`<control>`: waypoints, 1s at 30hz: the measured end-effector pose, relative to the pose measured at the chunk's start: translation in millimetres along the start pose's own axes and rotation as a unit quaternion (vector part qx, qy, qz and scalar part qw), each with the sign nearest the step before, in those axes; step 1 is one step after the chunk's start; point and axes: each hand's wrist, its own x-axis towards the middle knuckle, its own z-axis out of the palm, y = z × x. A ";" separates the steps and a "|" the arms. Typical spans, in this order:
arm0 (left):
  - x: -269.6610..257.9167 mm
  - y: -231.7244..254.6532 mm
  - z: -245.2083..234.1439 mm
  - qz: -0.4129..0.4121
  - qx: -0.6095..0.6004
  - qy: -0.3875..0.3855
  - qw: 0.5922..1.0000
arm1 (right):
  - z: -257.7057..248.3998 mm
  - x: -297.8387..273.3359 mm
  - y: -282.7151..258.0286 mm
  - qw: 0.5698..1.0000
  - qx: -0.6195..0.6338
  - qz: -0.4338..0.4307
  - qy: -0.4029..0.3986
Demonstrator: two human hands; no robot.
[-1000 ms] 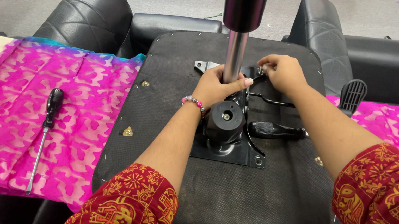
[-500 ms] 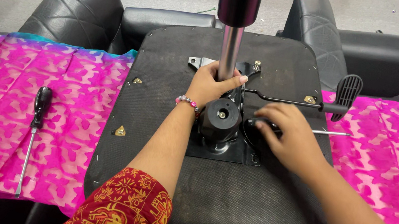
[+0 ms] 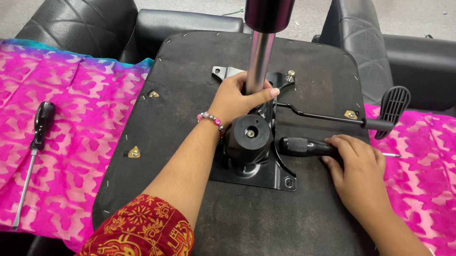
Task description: The person uses a screwdriver to tighten screws on the underside of an office chair, securing the gas lift and base plate to the seat. The person works on multiple screw locations around the central mechanism.
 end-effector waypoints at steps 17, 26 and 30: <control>-59.7 77.4 11.9 0.058 0.131 0.293 0.945 | -29.3 24.7 16.9 0.877 0.435 0.191 0.075; -112.6 108.6 115.2 0.279 0.139 0.240 0.920 | -32.0 67.2 19.1 0.687 0.697 0.204 0.026; -70.6 84.5 151.7 0.099 0.003 0.245 0.964 | -38.8 82.2 29.9 0.709 0.684 0.171 0.037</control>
